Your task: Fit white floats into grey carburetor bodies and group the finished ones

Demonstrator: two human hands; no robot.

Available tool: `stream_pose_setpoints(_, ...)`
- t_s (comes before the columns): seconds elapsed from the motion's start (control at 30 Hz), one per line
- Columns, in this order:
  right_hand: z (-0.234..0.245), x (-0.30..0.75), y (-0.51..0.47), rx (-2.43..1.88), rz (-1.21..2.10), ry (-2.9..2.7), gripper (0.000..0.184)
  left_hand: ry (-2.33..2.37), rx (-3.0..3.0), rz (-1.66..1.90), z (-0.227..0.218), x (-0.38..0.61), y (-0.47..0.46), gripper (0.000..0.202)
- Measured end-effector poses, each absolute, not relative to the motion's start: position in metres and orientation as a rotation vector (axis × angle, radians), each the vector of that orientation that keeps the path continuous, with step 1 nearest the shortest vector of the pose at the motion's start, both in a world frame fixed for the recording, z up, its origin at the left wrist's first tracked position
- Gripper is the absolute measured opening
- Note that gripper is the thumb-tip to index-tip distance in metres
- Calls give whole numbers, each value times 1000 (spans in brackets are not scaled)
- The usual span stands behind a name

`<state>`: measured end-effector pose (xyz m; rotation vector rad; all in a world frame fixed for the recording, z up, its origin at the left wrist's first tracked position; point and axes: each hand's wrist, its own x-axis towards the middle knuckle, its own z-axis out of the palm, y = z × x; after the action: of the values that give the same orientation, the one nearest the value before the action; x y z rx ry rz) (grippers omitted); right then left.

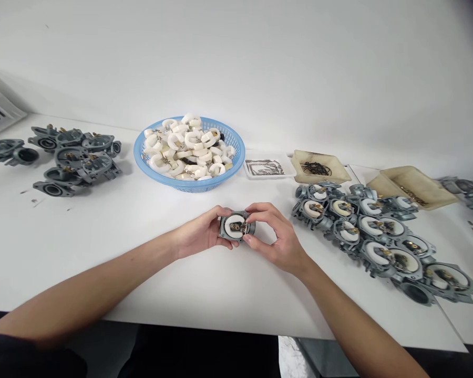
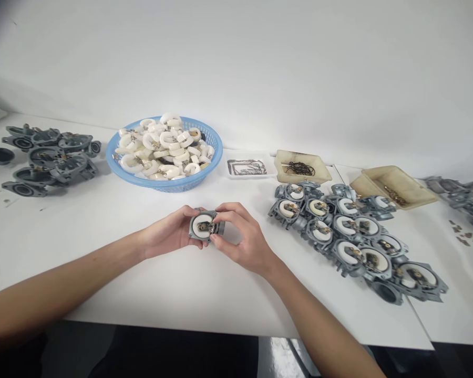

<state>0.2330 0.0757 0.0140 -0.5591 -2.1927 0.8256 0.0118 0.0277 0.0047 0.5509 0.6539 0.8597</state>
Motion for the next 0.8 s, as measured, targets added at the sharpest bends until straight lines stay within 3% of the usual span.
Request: stream_pose_setpoints(0.8, 15, 233, 74, -569, 823, -2197, 28, 651, 550, 857, 4, 11, 28, 29)
